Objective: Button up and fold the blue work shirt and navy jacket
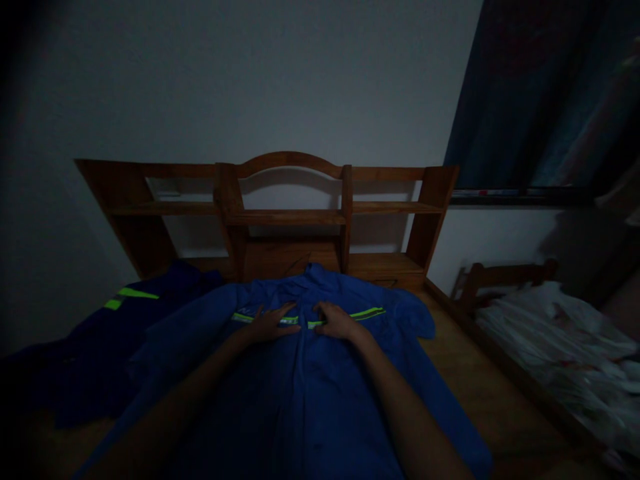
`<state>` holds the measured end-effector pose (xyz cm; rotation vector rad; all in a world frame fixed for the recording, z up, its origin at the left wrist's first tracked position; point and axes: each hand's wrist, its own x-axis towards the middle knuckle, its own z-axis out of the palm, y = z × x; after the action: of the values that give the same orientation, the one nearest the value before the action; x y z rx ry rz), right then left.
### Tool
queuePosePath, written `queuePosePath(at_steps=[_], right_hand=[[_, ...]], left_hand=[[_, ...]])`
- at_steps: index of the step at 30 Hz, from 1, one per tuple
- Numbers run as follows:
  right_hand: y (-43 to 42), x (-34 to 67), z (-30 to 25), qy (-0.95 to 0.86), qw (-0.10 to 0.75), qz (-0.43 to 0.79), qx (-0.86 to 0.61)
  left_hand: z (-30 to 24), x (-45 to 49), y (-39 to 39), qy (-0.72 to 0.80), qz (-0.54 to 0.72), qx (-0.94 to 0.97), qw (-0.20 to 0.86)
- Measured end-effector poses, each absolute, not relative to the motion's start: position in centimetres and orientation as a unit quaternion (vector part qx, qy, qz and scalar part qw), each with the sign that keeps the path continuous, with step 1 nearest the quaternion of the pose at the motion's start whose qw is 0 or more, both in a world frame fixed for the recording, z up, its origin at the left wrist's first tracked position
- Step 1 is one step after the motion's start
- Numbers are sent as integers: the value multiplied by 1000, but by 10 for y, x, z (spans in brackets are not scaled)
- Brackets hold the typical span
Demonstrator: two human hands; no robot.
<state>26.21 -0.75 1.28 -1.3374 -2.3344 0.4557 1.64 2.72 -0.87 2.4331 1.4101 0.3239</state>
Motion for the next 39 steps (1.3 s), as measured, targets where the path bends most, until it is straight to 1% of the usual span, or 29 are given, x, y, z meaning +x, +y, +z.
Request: queuePosePath(at_steps=[4, 7, 9, 12, 14, 18, 20, 25, 29, 31, 36, 39], right_hand=[[-11, 256, 14, -815, 162, 82, -550], [-12, 257, 14, -804, 116, 61, -580], [-12, 259, 15, -793, 104, 58, -598], [-11, 264, 16, -777, 100, 52, -620], [-10, 268, 17, -776, 106, 58, -619], [-7, 279, 24, -799, 142, 69, -580], [-5, 283, 27, -822, 160, 72, -541], [-6, 277, 27, -853, 155, 101, -487], [-9, 271, 27, -861, 154, 106, -472], [-10, 269, 27, -862, 157, 110, -470], [-12, 266, 27, -866, 168, 114, -458], [-14, 263, 26, -866, 162, 106, -461]], left_hand=[[4, 26, 41, 528, 37, 833, 159], [11, 29, 43, 550, 12, 821, 153], [12, 27, 42, 561, 12, 814, 152], [6, 21, 37, 560, 39, 815, 148], [-1, 17, 33, 551, 78, 821, 123], [-16, 14, 32, 493, 169, 852, 47], [-21, 14, 36, 461, 203, 863, 32], [-22, 19, 42, 429, 274, 858, 69], [-17, 21, 38, 436, 281, 848, 108], [-16, 20, 37, 438, 277, 848, 107], [-13, 19, 36, 464, 275, 840, 57], [-12, 19, 34, 462, 292, 832, 95]])
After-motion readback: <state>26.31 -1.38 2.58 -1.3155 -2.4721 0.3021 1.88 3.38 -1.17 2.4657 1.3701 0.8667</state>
